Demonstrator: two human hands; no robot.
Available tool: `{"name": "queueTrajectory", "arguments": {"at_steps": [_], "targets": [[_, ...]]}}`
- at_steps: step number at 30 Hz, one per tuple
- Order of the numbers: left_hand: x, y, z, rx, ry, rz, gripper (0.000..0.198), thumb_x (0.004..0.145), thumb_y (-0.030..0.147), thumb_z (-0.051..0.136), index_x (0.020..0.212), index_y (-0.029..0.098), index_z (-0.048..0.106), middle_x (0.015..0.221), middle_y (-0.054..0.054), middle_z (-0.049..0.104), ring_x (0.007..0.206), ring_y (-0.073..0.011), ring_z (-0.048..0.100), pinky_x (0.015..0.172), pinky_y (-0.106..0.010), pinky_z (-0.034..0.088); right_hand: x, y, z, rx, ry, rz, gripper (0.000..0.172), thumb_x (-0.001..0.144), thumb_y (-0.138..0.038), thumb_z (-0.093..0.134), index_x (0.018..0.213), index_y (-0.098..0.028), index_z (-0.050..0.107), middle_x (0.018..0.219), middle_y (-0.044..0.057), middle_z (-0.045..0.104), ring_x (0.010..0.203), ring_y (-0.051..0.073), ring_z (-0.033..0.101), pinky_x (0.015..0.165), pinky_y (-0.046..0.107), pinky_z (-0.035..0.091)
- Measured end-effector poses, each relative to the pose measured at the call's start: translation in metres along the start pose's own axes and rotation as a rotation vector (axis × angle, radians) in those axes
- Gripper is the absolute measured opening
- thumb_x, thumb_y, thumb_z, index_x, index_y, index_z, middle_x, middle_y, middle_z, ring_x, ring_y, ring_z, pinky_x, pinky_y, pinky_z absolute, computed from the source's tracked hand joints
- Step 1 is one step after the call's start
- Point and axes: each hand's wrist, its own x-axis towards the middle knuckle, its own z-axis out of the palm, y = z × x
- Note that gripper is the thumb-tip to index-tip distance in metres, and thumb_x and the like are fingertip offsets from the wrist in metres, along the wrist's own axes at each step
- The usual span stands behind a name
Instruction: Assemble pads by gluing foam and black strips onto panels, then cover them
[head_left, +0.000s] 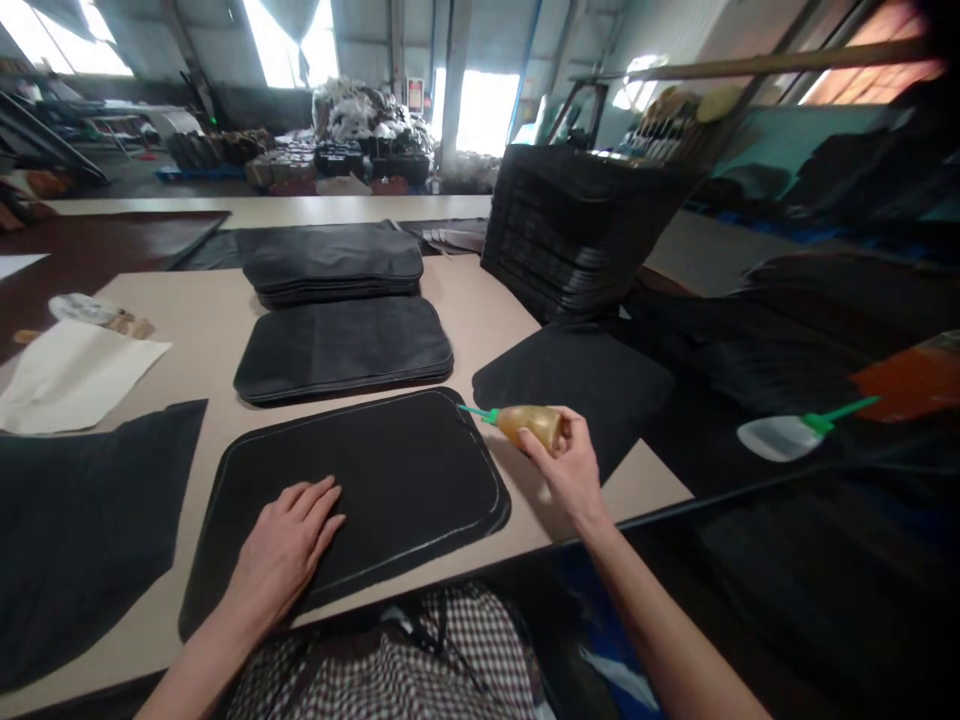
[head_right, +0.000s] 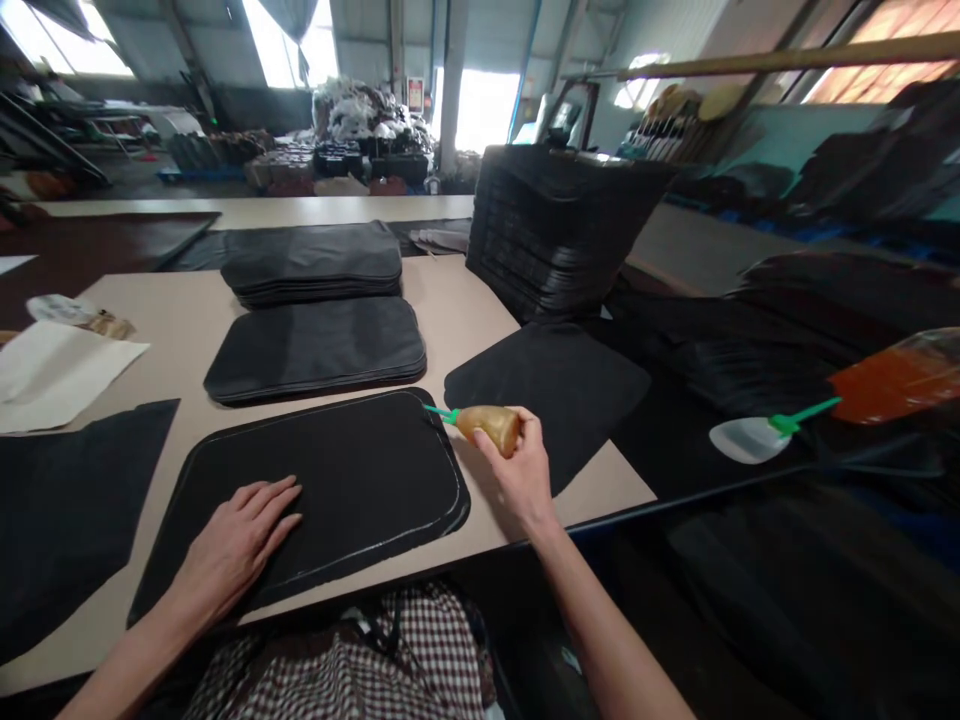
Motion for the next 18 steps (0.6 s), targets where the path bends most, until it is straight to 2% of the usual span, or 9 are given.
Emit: {"name": "queueTrajectory", "arguments": {"at_steps": [3, 6, 8, 11, 13, 16, 18], "targets": [[-0.002, 0.003, 0.001, 0.011, 0.026, -0.016, 0.041, 0.102, 0.045, 0.046, 0.134, 0.028, 0.064, 0.142, -0.005, 0.062, 0.121, -0.0288, 0.057, 0.093, -0.044, 0.053, 0.023, 0.007, 0.023, -0.225, 0.007, -0.166, 0.064, 0.082, -0.059, 0.076, 0.126, -0.02, 0.051, 0.119, 0.01, 0.059, 0.105, 0.029, 0.06, 0.093, 0.045, 0.051], [-0.003, 0.004, 0.002, 0.007, 0.035, -0.029, 0.04, 0.101, 0.044, 0.047, 0.135, 0.029, 0.063, 0.143, -0.004, 0.062, 0.121, -0.0289, 0.057, 0.092, -0.043, 0.053, 0.03, 0.007, 0.032, -0.362, -0.033, -0.254, 0.06, 0.086, -0.059, 0.07, 0.125, -0.019, 0.051, 0.121, 0.012, 0.058, 0.109, 0.03, 0.059, 0.095, 0.044, 0.049], [-0.003, 0.004, 0.003, -0.006, 0.027, -0.035, 0.04, 0.101, 0.044, 0.048, 0.135, 0.03, 0.063, 0.143, -0.003, 0.061, 0.122, -0.0291, 0.057, 0.093, -0.043, 0.053, 0.029, 0.006, 0.027, -0.406, -0.059, -0.269, 0.058, 0.087, -0.06, 0.067, 0.125, -0.019, 0.051, 0.12, 0.012, 0.058, 0.108, 0.031, 0.059, 0.092, 0.043, 0.05], [-0.003, 0.004, 0.003, -0.02, 0.013, -0.043, 0.041, 0.1, 0.045, 0.049, 0.136, 0.03, 0.062, 0.144, -0.002, 0.061, 0.122, -0.0293, 0.057, 0.093, -0.044, 0.053, 0.024, 0.007, 0.007, -0.435, -0.003, -0.256, 0.058, 0.083, -0.061, 0.071, 0.121, -0.021, 0.054, 0.116, 0.01, 0.059, 0.103, 0.03, 0.06, 0.091, 0.044, 0.05], [-0.005, 0.003, 0.004, -0.028, 0.011, -0.041, 0.042, 0.1, 0.046, 0.048, 0.137, 0.029, 0.061, 0.144, -0.002, 0.061, 0.123, -0.0294, 0.056, 0.093, -0.045, 0.053, 0.022, 0.013, -0.013, -0.348, 0.057, -0.163, 0.06, 0.077, -0.059, 0.078, 0.119, -0.021, 0.055, 0.11, 0.008, 0.061, 0.096, 0.029, 0.061, 0.084, 0.044, 0.053], [-0.009, -0.003, 0.01, -0.078, 0.041, -0.02, 0.044, 0.099, 0.047, 0.048, 0.138, 0.029, 0.059, 0.143, -0.003, 0.062, 0.122, -0.0305, 0.057, 0.094, -0.047, 0.053, 0.021, 0.024, -0.055, 0.073, 0.155, 0.057, 0.062, 0.073, -0.051, 0.081, 0.12, -0.023, 0.051, 0.105, 0.006, 0.062, 0.081, 0.025, 0.063, 0.062, 0.036, 0.054], [-0.01, -0.012, 0.017, -0.151, 0.059, -0.012, 0.043, 0.098, 0.049, 0.049, 0.136, 0.031, 0.059, 0.142, -0.004, 0.062, 0.12, -0.0311, 0.058, 0.095, -0.049, 0.053, 0.02, 0.027, -0.085, 0.303, 0.24, 0.068, 0.054, 0.077, -0.049, 0.076, 0.118, -0.023, 0.053, 0.103, 0.006, 0.063, 0.078, 0.025, 0.064, 0.059, 0.037, 0.054]]}}
